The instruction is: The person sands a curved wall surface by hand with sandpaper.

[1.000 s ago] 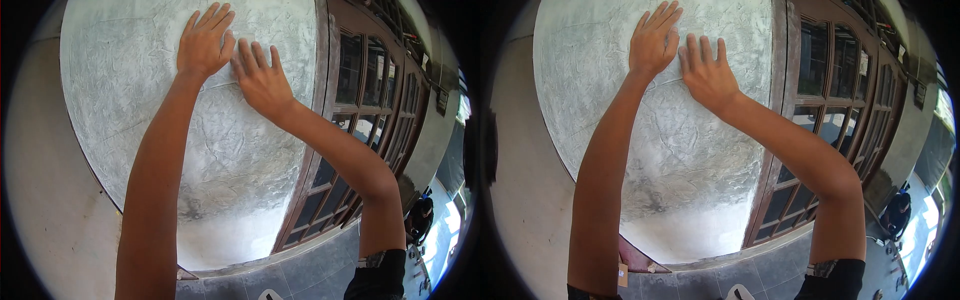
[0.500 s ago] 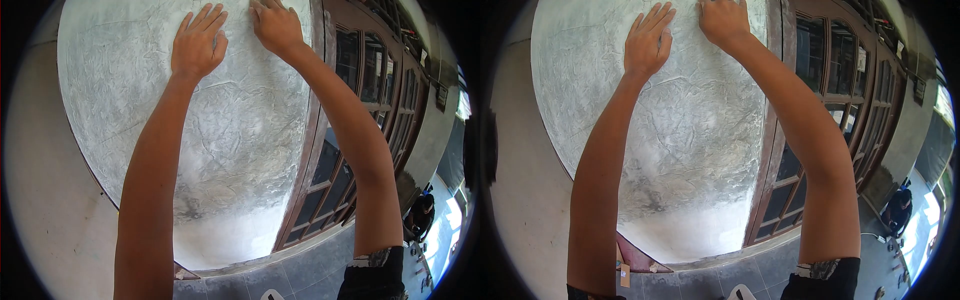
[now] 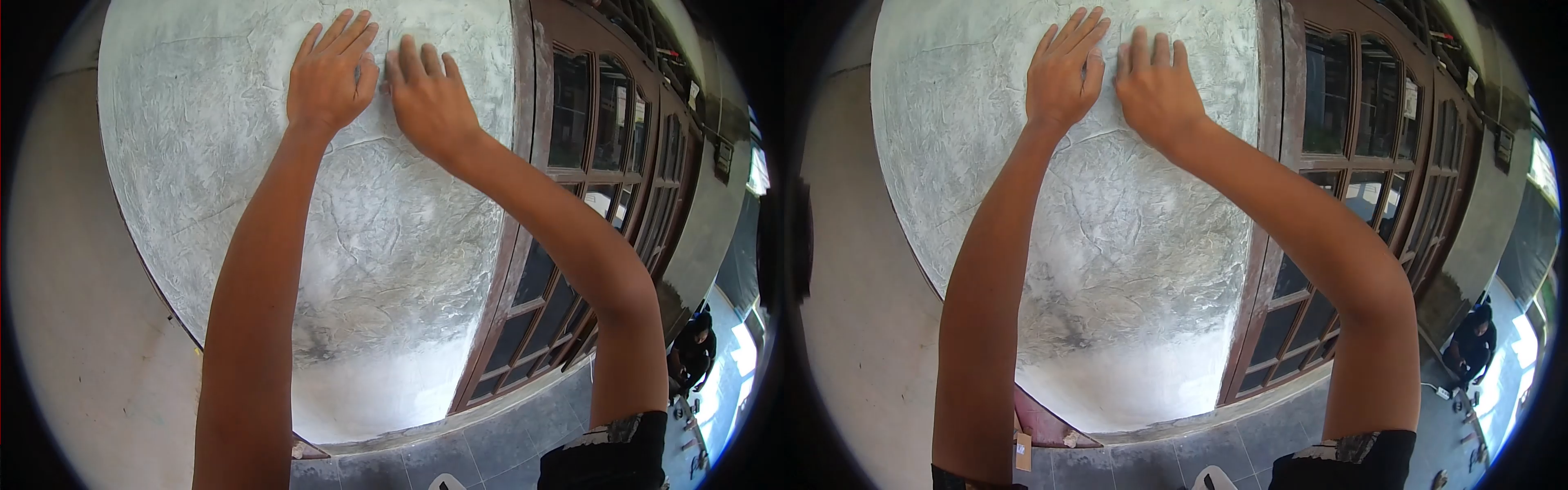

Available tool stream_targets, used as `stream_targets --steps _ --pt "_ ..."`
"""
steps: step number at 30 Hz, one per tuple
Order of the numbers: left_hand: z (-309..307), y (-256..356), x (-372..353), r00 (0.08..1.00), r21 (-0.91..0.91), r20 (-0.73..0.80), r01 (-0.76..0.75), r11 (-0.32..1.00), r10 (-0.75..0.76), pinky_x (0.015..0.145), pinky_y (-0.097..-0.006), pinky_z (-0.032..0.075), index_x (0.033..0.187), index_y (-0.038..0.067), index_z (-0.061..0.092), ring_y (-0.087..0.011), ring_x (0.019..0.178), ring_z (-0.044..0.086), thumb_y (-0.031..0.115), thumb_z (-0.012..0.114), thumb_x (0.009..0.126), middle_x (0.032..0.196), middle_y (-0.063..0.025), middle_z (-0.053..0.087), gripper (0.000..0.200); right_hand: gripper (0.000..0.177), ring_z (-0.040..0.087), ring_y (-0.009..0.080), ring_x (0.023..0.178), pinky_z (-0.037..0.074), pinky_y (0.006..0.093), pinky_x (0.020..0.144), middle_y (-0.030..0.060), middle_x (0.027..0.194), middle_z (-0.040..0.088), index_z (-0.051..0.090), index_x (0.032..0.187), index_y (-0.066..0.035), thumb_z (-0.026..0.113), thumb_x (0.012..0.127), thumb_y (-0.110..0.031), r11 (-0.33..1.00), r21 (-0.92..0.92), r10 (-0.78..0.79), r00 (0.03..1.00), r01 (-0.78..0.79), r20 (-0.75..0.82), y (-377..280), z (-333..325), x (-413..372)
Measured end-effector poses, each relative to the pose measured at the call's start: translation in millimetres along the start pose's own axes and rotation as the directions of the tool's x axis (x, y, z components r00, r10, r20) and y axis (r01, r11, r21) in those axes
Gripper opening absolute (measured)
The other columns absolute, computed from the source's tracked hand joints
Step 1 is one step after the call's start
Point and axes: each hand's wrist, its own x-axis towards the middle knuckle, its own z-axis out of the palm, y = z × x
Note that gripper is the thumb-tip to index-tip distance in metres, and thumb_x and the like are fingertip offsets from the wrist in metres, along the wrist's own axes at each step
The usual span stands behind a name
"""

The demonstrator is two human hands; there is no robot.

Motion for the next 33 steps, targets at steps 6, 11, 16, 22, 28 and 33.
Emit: stream_targets --steps 6,11,16,22,28,33 --pt "2.7 -0.1 -3.3 1.0 0.012 -0.019 -0.004 1.0 0.004 0.125 -0.0442 0.031 0.136 0.015 0.069 -0.0207 0.143 0.051 0.025 0.051 0.097 0.149 -0.0022 0.061 0.044 0.04 0.061 0.0365 0.124 0.046 0.0679 0.101 0.021 0.136 0.061 0.062 0.134 -0.001 0.057 0.103 -0.025 0.979 0.132 0.175 0.977 -0.158 -0.124 45.6 18.2 27.6" --pt "-3.5 1.7 2.0 1.0 -0.008 -0.021 0.008 1.0 -0.008 0.124 -0.0443 0.031 0.135 0.015 0.07 -0.0207 0.143 0.051 0.025 0.051 0.097 0.148 -0.0027 0.062 0.043 0.041 0.062 0.0398 0.122 0.047 0.0614 0.105 0.0229 0.134 0.062 0.061 0.135 0.002 0.056 0.101 -0.021 0.999 -0.012 0.047 0.994 -0.048 -0.098 -1.2 14.4 -8.8" --pt "-17.1 5.4 5.1 0.998 -0.16 0.064 0.036 0.986 -0.026 0.122 -0.0519 0.032 0.13 -0.003 0.066 -0.0357 0.142 0.049 0.014 0.053 0.091 0.146 -0.0186 0.06 0.045 0.045 0.059 0.0373 0.129 0.04 0.0733 0.104 0.0218 0.141 0.059 0.056 0.142 0.0 0.055 0.102 -0.021 0.999 0.028 0.03 0.993 -0.027 -0.114 13.0 9.1 -5.7" --pt "1.5 -0.5 -2.3 1.0 -0.01 -0.027 -0.004 1.0 0.004 0.124 -0.0443 0.032 0.134 0.013 0.07 -0.0209 0.143 0.051 0.024 0.051 0.097 0.148 -0.0031 0.062 0.043 0.046 0.054 0.0367 0.134 0.039 0.0647 0.112 0.0214 0.145 0.056 0.055 0.141 0.001 0.055 0.104 -0.026 0.999 0.018 0.052 0.995 -0.05 -0.081 25.9 14.1 -4.3" --pt "-2.5 -1.5 -0.8 1.0 -0.041 -0.015 -0.016 0.999 0.016 0.124 -0.0445 0.032 0.134 0.013 0.07 -0.0214 0.143 0.051 0.024 0.052 0.097 0.148 -0.0033 0.062 0.043 0.046 0.049 0.0395 0.139 0.04 0.0637 0.11 0.022 0.151 0.05 0.056 0.142 0.001 0.055 0.104 -0.026 0.996 0.043 0.081 0.986 -0.076 -0.146 35.5 19.5 10.3" --pt "-0.7 -1.6 -2.8 1.0 -0.036 -0.008 -0.011 0.999 0.011 0.124 -0.0447 0.031 0.135 0.013 0.069 -0.0213 0.143 0.05 0.024 0.051 0.098 0.148 -0.0032 0.061 0.042 0.046 0.049 0.0396 0.139 0.041 0.0624 0.111 0.0228 0.151 0.051 0.056 0.141 0.001 0.056 0.104 -0.026 0.99 0.097 0.116 0.987 -0.106 -0.113 23.7 22.6 10.8"
